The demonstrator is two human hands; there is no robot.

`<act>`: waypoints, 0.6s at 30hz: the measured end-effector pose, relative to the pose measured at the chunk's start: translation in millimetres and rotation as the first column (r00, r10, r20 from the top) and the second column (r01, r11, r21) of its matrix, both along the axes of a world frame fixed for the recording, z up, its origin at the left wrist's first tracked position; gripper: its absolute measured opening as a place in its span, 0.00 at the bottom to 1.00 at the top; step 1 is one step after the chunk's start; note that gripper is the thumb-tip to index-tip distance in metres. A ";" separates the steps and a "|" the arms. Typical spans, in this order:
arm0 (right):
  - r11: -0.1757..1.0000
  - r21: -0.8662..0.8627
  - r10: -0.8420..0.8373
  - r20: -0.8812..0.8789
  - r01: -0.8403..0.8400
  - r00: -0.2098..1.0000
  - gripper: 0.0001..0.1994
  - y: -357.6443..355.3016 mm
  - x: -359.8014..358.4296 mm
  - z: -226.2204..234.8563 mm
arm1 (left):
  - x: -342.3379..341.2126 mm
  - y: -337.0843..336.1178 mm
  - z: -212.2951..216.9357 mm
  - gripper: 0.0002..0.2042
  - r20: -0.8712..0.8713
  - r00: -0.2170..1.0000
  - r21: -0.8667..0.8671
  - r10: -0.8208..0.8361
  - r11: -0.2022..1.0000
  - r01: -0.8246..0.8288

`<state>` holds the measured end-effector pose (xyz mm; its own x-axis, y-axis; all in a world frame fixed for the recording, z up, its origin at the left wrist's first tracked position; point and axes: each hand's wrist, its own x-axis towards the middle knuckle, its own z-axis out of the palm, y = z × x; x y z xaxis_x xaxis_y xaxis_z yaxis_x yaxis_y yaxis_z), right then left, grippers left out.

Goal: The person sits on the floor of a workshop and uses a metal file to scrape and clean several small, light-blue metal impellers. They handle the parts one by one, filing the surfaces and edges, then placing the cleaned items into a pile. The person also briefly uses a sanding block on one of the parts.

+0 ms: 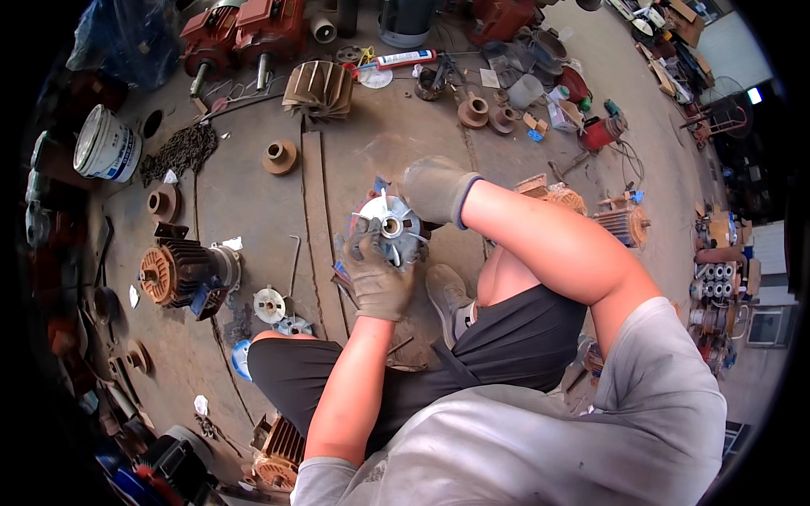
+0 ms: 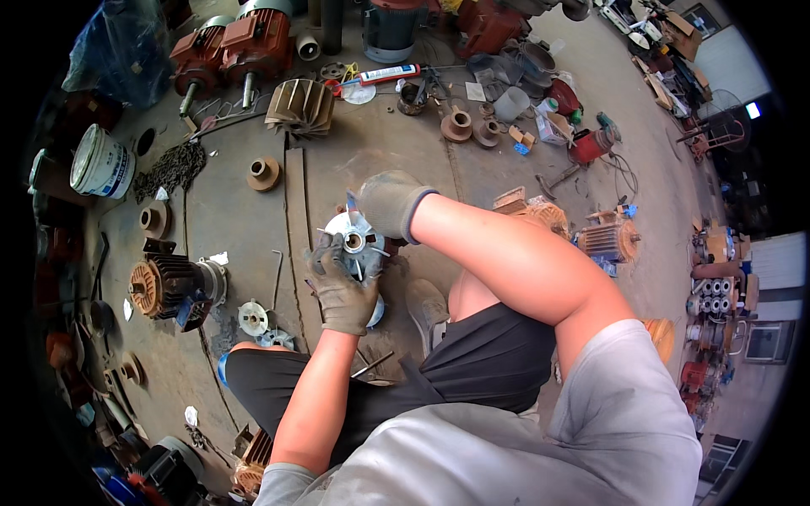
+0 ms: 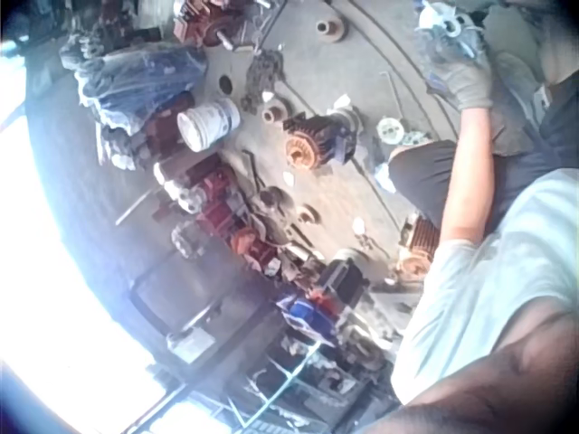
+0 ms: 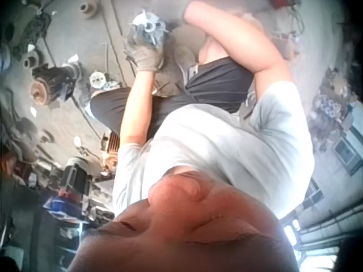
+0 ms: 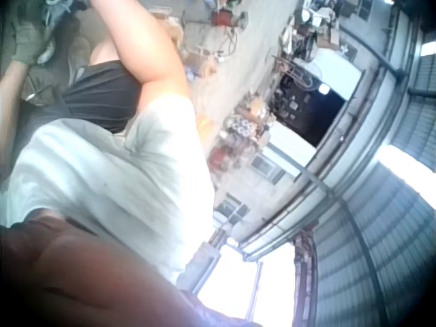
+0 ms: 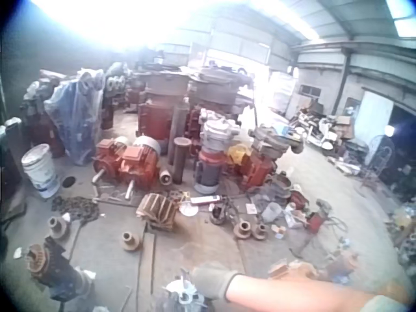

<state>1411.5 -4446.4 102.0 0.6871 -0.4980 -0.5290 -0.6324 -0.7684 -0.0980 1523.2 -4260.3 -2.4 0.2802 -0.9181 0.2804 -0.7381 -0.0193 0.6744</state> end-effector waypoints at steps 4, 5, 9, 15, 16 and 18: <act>0.989 -0.148 -0.026 -0.008 0.025 1.000 0.09 16.4 17.7 19.7 | 12.9 -1.5 -5.2 0.44 -0.051 0.997 -0.021 -0.052 0.998 0.051; 0.996 -0.081 -0.029 -0.043 0.025 0.999 0.09 19.3 24.7 41.2 | 16.6 1.0 0.4 0.44 -0.038 0.999 0.032 -0.039 0.999 0.040; 0.964 -0.131 -0.246 -0.091 0.233 0.965 0.13 23.2 -12.0 59.2 | 3.6 -18.3 83.0 0.40 0.082 0.992 0.232 -0.098 0.970 0.077; 0.758 -0.157 -0.351 0.719 0.633 0.599 0.14 33.2 -71.3 134.1 | -7.9 -85.7 105.6 0.29 0.509 0.853 0.075 -0.116 0.993 0.090; 0.701 -0.090 -0.360 0.812 0.708 0.460 0.15 44.6 -95.6 156.3 | -15.1 -90.5 108.3 0.28 0.473 0.849 0.295 -0.236 0.950 0.100; 0.616 -0.111 -0.331 0.862 0.780 0.384 0.16 60.7 -145.6 178.7 | -22.0 -101.9 120.2 0.27 0.343 0.837 0.676 -0.426 0.730 0.095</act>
<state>1265.9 -4385.7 280.7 0.1372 -0.9122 0.3861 -0.7933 -0.3346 -0.5087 1501.2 -4362.2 117.8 -0.0038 -0.9396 -0.3421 -0.9831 -0.0591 0.1734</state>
